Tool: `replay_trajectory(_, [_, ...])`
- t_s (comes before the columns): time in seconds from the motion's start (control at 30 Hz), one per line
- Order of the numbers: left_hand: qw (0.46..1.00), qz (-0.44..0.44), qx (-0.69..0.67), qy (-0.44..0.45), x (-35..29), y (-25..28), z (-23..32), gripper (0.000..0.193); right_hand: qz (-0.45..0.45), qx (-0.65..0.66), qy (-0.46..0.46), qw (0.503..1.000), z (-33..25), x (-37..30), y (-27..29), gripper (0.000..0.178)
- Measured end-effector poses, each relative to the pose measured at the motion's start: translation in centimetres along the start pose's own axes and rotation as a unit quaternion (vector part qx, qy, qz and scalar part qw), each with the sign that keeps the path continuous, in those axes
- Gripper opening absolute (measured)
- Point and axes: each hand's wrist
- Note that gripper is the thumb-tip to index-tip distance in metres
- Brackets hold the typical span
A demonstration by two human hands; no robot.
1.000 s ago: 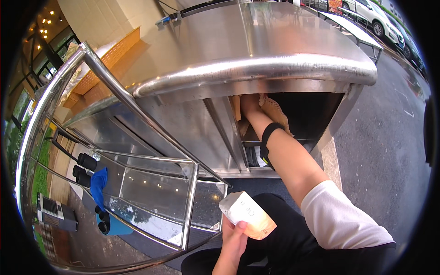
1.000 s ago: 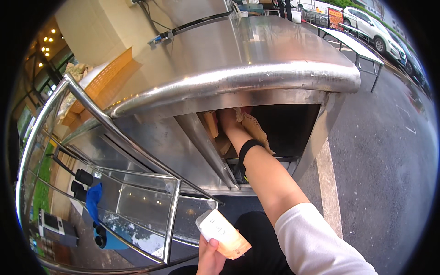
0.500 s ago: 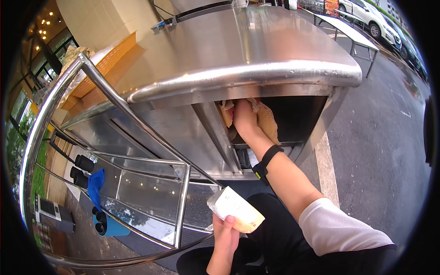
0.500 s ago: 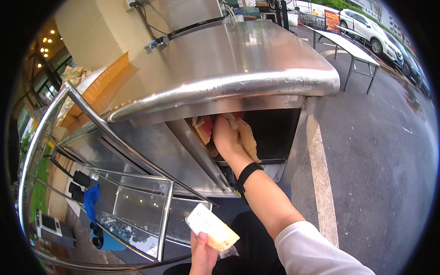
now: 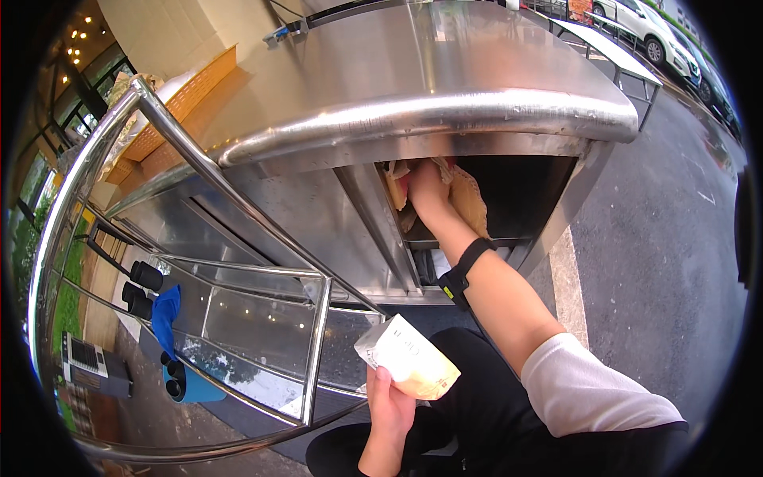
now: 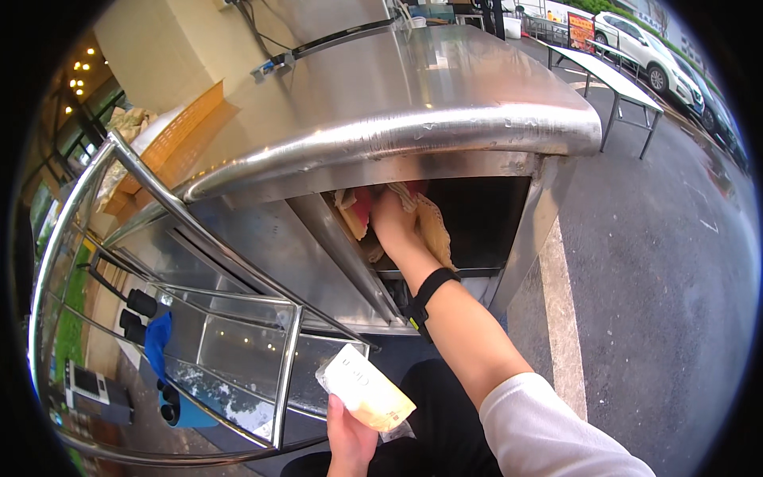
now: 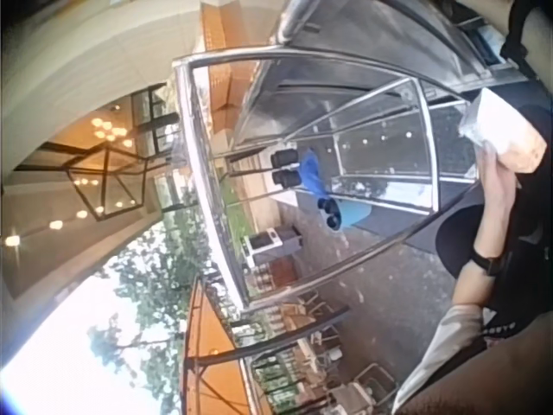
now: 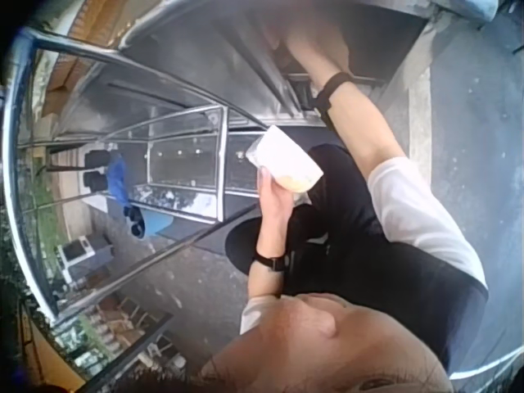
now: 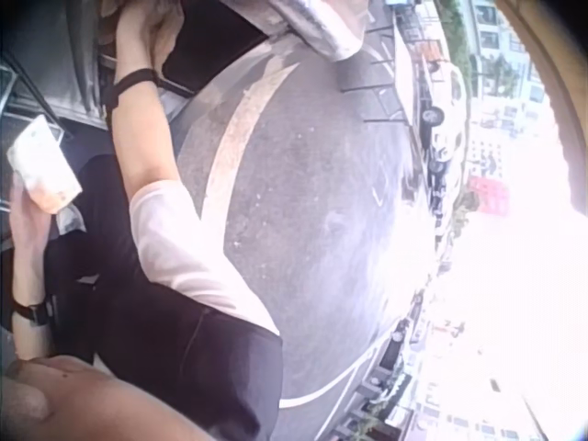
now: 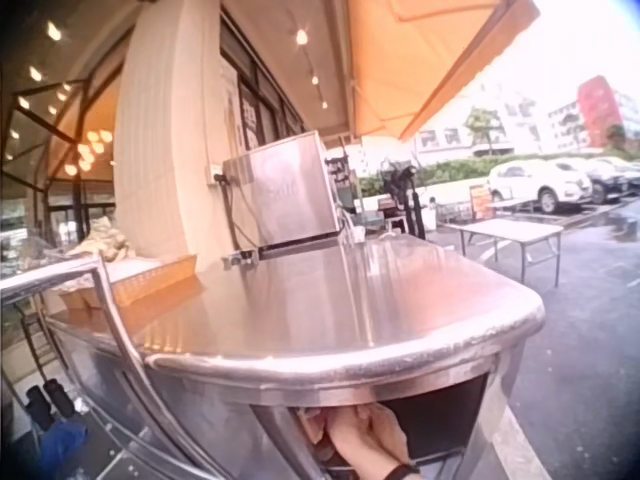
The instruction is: The person retrieves a heater from a storage cabinet and uses plastic ties to secure it to a support pole under an outdoor canopy.
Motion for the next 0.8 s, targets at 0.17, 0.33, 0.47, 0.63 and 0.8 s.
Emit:
replay_trajectory(0.17, [1.0,-0.005,-0.016,0.0,0.1,0.0,0.0,0.063,0.034,0.04,0.007,0.999,0.8,-0.2,-0.1,0.029])
replay_trajectory(0.33, [1.0,-0.017,-0.006,-0.014,0.1,-0.3,0.3,0.063,-0.004,0.12,0.023,0.992,0.5,-0.9,1.6,0.026])
replay_trajectory(0.47, [1.0,-0.025,-0.002,-0.017,-0.1,0.2,0.6,0.066,-0.004,0.235,0.016,0.972,-0.6,-5.2,5.7,0.031])
replay_trajectory(0.63, [1.0,-0.027,-0.004,-0.016,0.1,2.0,0.4,0.075,-0.126,0.145,-0.067,0.979,-2.4,-11.7,12.0,0.044])
replay_trajectory(0.8, [0.994,-0.103,-0.015,-0.022,0.9,-0.4,1.7,0.093,-0.244,0.37,-0.137,0.886,0.0,-20.0,16.6,0.047])
Point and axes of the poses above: each hand's wrist, its own x-axis towards the middle knuckle, its own y-axis out of the back of the hand, z = x × y, and after that the axes turned 2 degrees about x, right-handed
